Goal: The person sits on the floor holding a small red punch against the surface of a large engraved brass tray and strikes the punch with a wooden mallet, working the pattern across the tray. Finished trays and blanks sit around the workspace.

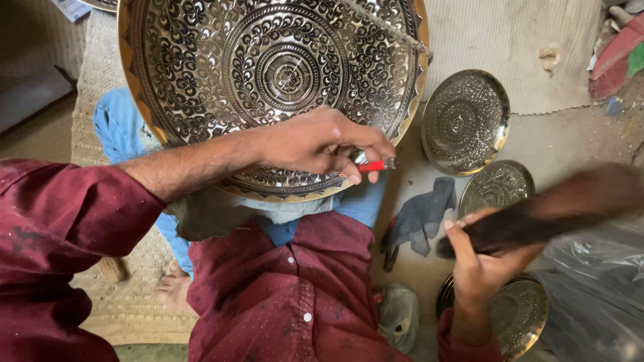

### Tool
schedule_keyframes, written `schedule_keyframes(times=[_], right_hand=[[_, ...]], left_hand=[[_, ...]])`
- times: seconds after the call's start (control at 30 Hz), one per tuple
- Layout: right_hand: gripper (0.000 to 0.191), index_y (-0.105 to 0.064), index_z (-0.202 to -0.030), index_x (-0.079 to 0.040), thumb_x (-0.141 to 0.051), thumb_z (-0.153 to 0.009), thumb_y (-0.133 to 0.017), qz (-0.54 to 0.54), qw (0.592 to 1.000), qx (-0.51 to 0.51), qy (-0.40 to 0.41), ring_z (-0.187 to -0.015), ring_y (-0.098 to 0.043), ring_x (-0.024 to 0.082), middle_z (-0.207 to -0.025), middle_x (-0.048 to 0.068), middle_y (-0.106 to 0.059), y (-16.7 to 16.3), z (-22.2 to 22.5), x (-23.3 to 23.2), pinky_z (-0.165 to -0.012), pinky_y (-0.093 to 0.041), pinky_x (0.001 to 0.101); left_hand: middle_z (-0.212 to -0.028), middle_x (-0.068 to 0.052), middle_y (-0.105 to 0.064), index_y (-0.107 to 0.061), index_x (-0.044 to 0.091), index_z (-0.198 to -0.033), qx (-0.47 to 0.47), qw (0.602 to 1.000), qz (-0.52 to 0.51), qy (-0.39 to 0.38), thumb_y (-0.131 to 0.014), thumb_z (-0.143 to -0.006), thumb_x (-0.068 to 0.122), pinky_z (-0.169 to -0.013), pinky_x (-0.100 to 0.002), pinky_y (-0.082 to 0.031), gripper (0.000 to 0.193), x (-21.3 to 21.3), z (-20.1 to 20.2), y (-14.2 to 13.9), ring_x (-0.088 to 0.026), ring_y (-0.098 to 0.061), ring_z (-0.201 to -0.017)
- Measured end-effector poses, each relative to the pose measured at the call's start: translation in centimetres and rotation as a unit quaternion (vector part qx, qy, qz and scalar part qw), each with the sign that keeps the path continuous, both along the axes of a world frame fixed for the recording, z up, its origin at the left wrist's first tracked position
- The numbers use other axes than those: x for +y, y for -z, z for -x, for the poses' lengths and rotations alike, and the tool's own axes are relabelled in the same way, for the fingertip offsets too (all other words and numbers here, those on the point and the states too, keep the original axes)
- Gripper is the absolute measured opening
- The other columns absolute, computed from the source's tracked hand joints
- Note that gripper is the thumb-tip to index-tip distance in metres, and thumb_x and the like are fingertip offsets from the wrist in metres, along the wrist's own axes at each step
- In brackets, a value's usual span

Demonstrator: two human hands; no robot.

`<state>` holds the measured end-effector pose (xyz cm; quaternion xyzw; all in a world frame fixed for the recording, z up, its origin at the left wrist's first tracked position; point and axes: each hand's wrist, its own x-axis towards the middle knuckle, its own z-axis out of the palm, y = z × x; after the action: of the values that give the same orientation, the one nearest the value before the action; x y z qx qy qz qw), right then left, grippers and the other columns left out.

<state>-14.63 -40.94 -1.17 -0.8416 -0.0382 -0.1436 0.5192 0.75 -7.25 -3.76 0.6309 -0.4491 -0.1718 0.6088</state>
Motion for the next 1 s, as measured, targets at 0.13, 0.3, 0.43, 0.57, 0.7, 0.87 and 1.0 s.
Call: schedule_keyframes(times=[0.13, 0.3, 0.43, 0.57, 0.7, 0.87, 1.0], right_hand=[[0.078, -0.034, -0.146, -0.007, 0.018, -0.085, -0.077, 0.176, 0.984, 0.002, -0.041, -0.086, -0.060, 0.021, -0.098, 0.014, -0.061, -1.1, -1.4, 0.6, -0.084, -0.056, 0.0336], [0.095, -0.022, -0.163, -0.007, 0.010, -0.084, -0.073, -0.024, 0.992, 0.103, -0.065, -0.095, -0.061, 0.017, -0.106, 0.007, -0.061, -2.2, -3.1, 2.2, -0.085, -0.057, 0.0311], [0.079, -0.041, -0.148, -0.011, 0.013, -0.081, -0.077, 0.299, 0.950, -0.009, -0.087, -0.096, -0.066, 0.027, -0.106, 0.017, -0.064, -3.4, -4.1, 2.3, -0.084, -0.057, 0.0389], [0.084, -0.039, -0.149, -0.011, 0.013, -0.077, -0.075, 0.333, 0.937, -0.012, -0.103, -0.092, -0.065, 0.027, -0.103, 0.016, -0.065, -4.0, -4.9, 2.2, -0.081, -0.056, 0.0394], [0.077, -0.035, -0.149, -0.010, 0.008, -0.086, -0.075, 0.015, 0.990, 0.083, -0.110, -0.091, -0.061, 0.021, -0.100, 0.008, -0.060, -4.0, -5.3, 2.6, -0.084, -0.054, 0.0313], [0.088, -0.036, -0.151, -0.015, 0.011, -0.077, -0.076, 0.194, 0.976, 0.036, -0.087, -0.091, -0.062, 0.024, -0.100, 0.009, -0.061, -4.5, -5.8, 2.6, -0.083, -0.054, 0.0354], [0.089, -0.045, -0.147, -0.014, 0.019, -0.070, -0.077, 0.517, 0.846, -0.054, -0.122, -0.084, -0.063, 0.030, -0.093, 0.014, -0.063, -4.7, -6.1, 2.0, -0.075, -0.052, 0.0436]], left_hand=[[-0.113, -0.001, -0.079, -0.057, 0.011, -0.137, -0.025, 0.999, -0.019, -0.015, -0.078, -0.090, 0.020, -0.055, -0.033, -0.052, 0.053, -0.1, 0.1, -0.3, -0.013, -0.069, -0.062], [-0.112, 0.001, -0.080, -0.055, 0.010, -0.139, -0.022, 1.000, 0.000, -0.009, -0.073, -0.093, 0.020, -0.059, -0.033, -0.055, 0.051, 0.2, 0.2, -0.3, -0.012, -0.073, -0.066], [-0.113, -0.001, -0.078, -0.054, 0.009, -0.138, -0.077, 0.996, 0.025, -0.031, -0.069, -0.097, 0.011, -0.063, -0.036, -0.055, 0.043, 0.3, 0.1, -0.1, -0.017, -0.075, -0.078], [-0.112, -0.003, -0.078, -0.054, 0.009, -0.137, -0.062, 0.997, -0.014, -0.031, -0.067, -0.093, 0.012, -0.063, -0.039, -0.055, 0.046, 0.2, 0.1, 0.0, -0.023, -0.075, -0.075], [-0.117, -0.008, -0.076, -0.052, 0.006, -0.139, -0.095, 0.993, 0.056, -0.041, -0.073, -0.098, 0.018, -0.071, -0.041, -0.057, 0.047, 0.3, 0.1, 0.0, -0.028, -0.077, -0.097], [-0.111, -0.008, -0.077, -0.053, 0.008, -0.136, -0.077, 0.996, 0.002, -0.043, -0.072, -0.097, 0.020, -0.070, -0.043, -0.055, 0.045, 0.4, 0.0, 0.2, -0.029, -0.076, -0.092], [-0.102, -0.006, -0.078, -0.054, 0.009, -0.132, -0.059, 0.996, -0.050, -0.038, -0.068, -0.097, 0.018, -0.065, -0.045, -0.052, 0.039, 0.3, 0.1, 0.5, -0.025, -0.079, -0.086]])
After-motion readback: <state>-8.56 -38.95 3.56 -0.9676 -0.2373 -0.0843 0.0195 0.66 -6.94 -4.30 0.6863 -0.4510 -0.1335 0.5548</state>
